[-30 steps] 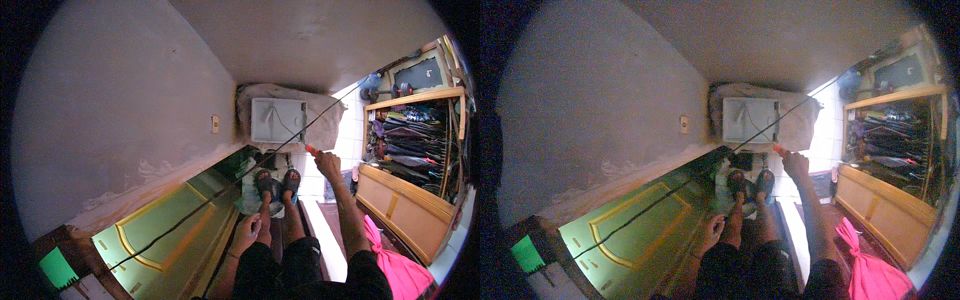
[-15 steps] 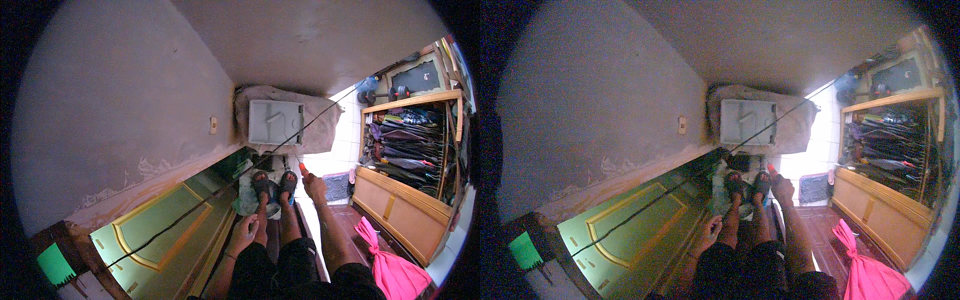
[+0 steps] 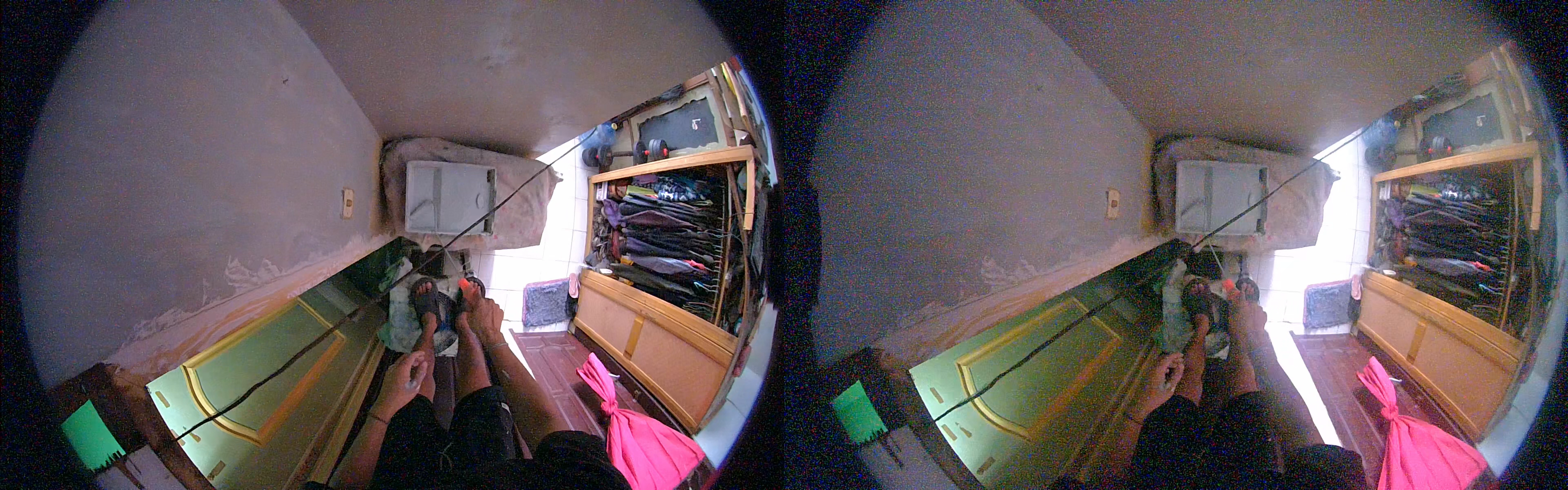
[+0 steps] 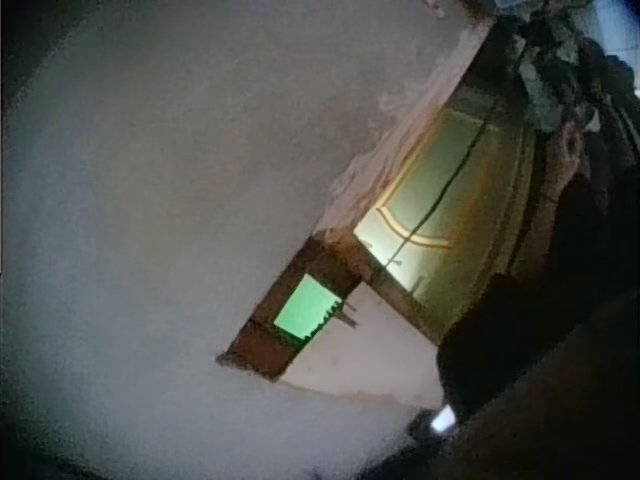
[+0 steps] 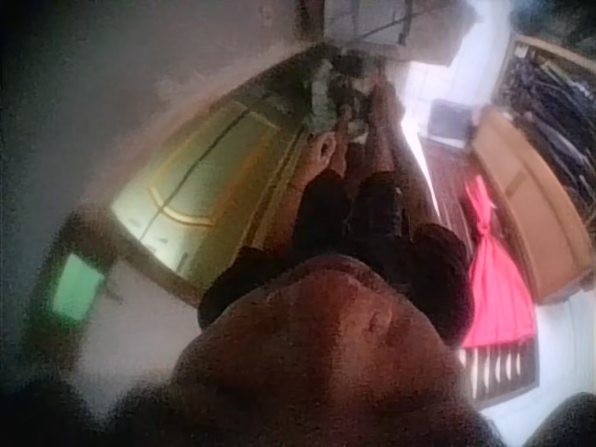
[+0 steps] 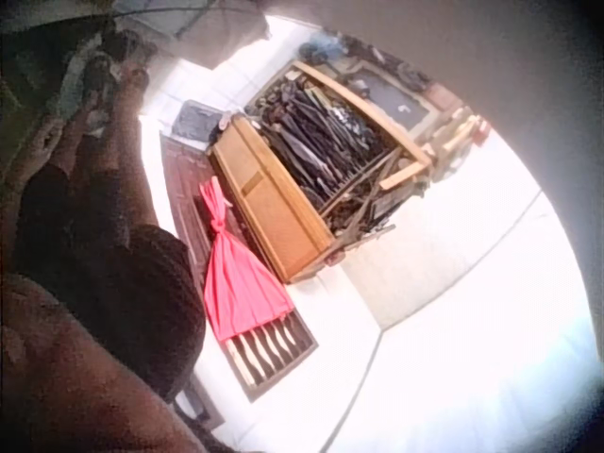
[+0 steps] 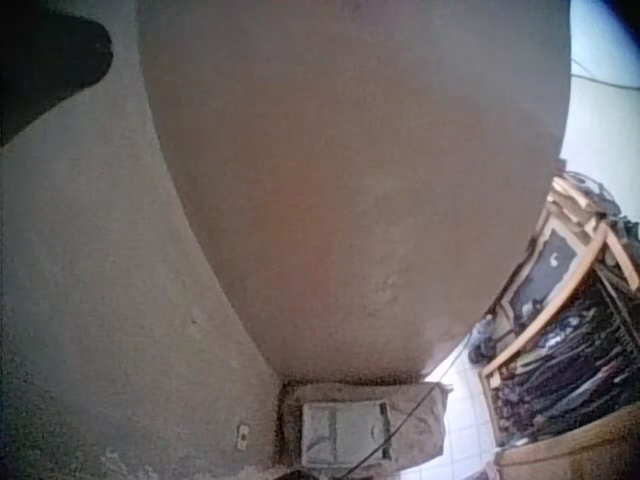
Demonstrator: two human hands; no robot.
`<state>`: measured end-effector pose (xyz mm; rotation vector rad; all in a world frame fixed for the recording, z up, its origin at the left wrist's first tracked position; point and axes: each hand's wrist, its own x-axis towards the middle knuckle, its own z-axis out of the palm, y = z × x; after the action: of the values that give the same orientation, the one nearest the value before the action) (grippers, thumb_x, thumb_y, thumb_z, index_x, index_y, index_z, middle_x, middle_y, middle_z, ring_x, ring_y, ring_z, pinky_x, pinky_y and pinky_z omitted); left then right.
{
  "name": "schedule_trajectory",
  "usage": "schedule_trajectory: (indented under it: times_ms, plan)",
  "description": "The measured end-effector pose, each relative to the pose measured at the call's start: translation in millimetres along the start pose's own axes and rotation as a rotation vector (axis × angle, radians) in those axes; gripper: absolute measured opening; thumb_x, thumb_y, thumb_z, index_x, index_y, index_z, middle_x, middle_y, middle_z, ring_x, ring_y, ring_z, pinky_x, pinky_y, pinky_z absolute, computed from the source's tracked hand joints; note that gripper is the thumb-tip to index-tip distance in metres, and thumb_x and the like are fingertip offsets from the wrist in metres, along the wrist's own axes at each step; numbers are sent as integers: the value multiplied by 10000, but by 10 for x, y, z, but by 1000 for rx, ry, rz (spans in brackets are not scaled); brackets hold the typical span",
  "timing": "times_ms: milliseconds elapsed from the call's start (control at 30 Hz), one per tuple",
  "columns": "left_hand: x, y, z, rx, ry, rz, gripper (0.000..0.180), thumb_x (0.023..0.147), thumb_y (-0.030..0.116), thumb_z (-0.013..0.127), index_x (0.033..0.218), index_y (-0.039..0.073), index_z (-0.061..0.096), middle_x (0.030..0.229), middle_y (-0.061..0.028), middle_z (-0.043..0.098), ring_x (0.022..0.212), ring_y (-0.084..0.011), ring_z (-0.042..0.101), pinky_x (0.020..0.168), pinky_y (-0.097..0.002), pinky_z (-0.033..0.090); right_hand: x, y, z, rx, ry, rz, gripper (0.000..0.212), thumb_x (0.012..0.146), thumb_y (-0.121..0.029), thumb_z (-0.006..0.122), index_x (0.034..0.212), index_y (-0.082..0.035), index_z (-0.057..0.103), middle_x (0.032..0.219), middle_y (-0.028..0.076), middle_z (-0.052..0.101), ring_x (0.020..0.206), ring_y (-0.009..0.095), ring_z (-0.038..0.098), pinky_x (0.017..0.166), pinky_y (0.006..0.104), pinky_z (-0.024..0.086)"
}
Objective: The person paints a wall using a paint roller attached to an extension pole. They repeatedly dip the roller into a paint tray and apply paint in vertical strokes along the wall surface.
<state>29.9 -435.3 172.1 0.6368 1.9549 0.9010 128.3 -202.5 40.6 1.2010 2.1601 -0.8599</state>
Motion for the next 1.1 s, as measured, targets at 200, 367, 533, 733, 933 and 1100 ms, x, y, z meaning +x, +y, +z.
schedule_trajectory:
  times_ms: [200,367,533,733,933,1100]
  plan:
    - [-22,-243,67,14,31,37,274,945,155,636,1174,15,579,1068,-166,667,945,-318,670,816,-401,537,84,143,412,-65,23,8,681,979,-341,482,1526,-167,115,989,222,685,711,385,694,580,504,542]
    - [-104,-434,115,-24,83,50,276,934,148,650,1170,19,586,1070,-169,666,933,-311,671,812,-397,540,121,483,357,-88,120,-35,358,926,-271,555,1230,-84,538,852,198,662,755,419,677,678,538,529]
    - [-76,-209,10,45,65,58,273,927,145,658,1157,16,587,1052,-172,669,906,-322,672,803,-404,541,294,772,103,-164,206,-59,454,907,-194,607,1310,-22,486,1050,218,626,772,382,688,642,507,540]
    - [-24,-279,56,38,40,63,266,924,144,660,1146,15,591,1027,-172,670,903,-330,671,800,-413,539,442,488,-111,-186,326,-257,396,915,-207,601,1251,-10,529,979,214,639,714,396,677,588,507,539]
    - [-44,-231,17,33,13,33,290,940,166,655,1187,23,599,1070,-136,692,953,-260,679,872,-378,540,320,720,-511,-231,317,-200,234,925,-199,578,1126,-85,539,818,171,619,665,378,665,539,520,501]
    - [-27,-253,-7,61,4,2,269,939,163,652,1161,17,614,1066,-143,692,956,-269,680,866,-383,540,119,896,-344,-166,354,-112,362,918,-228,600,1234,-58,555,878,239,648,708,449,649,573,557,492]
